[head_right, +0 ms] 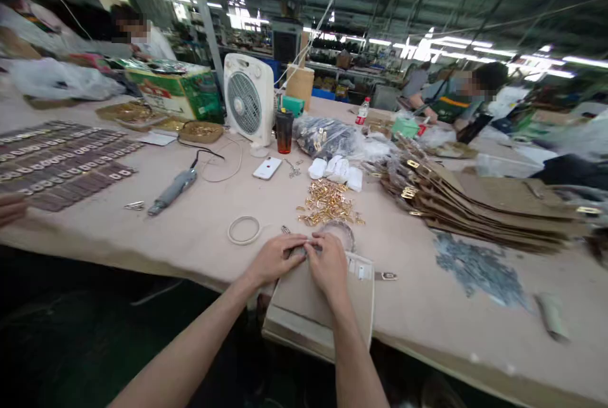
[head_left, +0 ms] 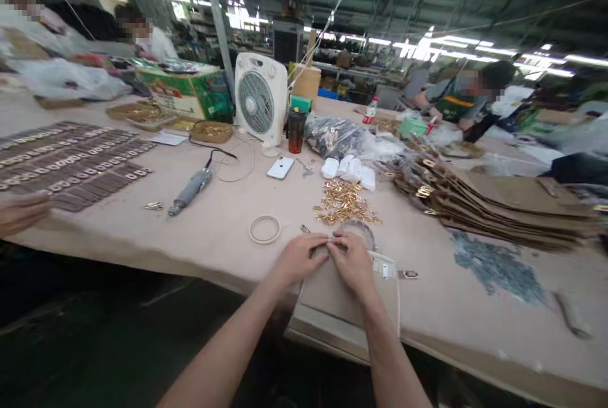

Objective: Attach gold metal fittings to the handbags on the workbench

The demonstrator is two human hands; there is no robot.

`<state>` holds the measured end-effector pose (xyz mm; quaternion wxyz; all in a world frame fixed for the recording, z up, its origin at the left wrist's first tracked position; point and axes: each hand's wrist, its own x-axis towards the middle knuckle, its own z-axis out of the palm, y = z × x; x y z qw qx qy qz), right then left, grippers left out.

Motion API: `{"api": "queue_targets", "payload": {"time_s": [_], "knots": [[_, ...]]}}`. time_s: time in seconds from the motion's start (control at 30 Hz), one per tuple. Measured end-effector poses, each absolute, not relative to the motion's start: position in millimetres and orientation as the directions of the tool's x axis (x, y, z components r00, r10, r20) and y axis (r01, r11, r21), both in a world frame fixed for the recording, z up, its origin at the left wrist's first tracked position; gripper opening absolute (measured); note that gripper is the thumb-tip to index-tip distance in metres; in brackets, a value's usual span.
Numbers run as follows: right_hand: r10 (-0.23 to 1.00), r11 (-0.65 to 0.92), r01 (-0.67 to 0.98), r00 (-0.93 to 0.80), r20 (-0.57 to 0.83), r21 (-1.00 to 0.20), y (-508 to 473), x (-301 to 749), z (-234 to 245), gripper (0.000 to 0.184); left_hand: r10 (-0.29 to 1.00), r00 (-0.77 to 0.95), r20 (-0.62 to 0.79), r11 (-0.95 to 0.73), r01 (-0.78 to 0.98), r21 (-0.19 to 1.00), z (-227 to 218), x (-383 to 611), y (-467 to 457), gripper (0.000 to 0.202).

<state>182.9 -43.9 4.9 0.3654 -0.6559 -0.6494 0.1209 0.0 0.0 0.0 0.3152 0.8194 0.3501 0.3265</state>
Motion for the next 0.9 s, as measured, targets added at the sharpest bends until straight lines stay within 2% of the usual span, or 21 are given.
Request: {"api": "queue_targets", "payload": {"time_s": [0.4, 0.53, 0.67, 0.77, 0.83, 0.9], "knots": [[0.889, 0.185, 0.817, 0.098, 0.448, -0.546, -50, 176, 1, 0.018, 0.768, 0.513, 0.384, -0.601, 0.371, 0.707, -3, 2, -3, 0.039], [0.859, 0.231, 0.743, 0.148, 0.490, -0.628, -54, 175, 3, 0.024, 0.782, 0.507, 0.363, -0.583, 0.388, 0.714, -1, 2, -3, 0.039], [0.824, 0.246, 0.473, 0.357, 0.439, -0.846, -67, 188, 11, 0.031, 0.789, 0.520, 0.326, -0.567, 0.414, 0.712, 3, 0, -4, 0.043], [0.705, 0.243, 0.269, 0.610, 0.360, -0.932, -81, 217, 13, 0.035, 0.793, 0.527, 0.306, -0.558, 0.424, 0.713, 5, 0, -5, 0.043], [0.565, 0.262, 0.246, 0.745, 0.355, -0.933, -92, 249, 10, 0.036, 0.794, 0.530, 0.297, -0.554, 0.433, 0.711, 5, 0, -4, 0.043], [0.422, 0.245, 0.294, 0.825, 0.375, -0.924, -103, 289, 4, 0.038, 0.790, 0.539, 0.292, -0.560, 0.441, 0.702, 3, 0, -1, 0.042]]}}
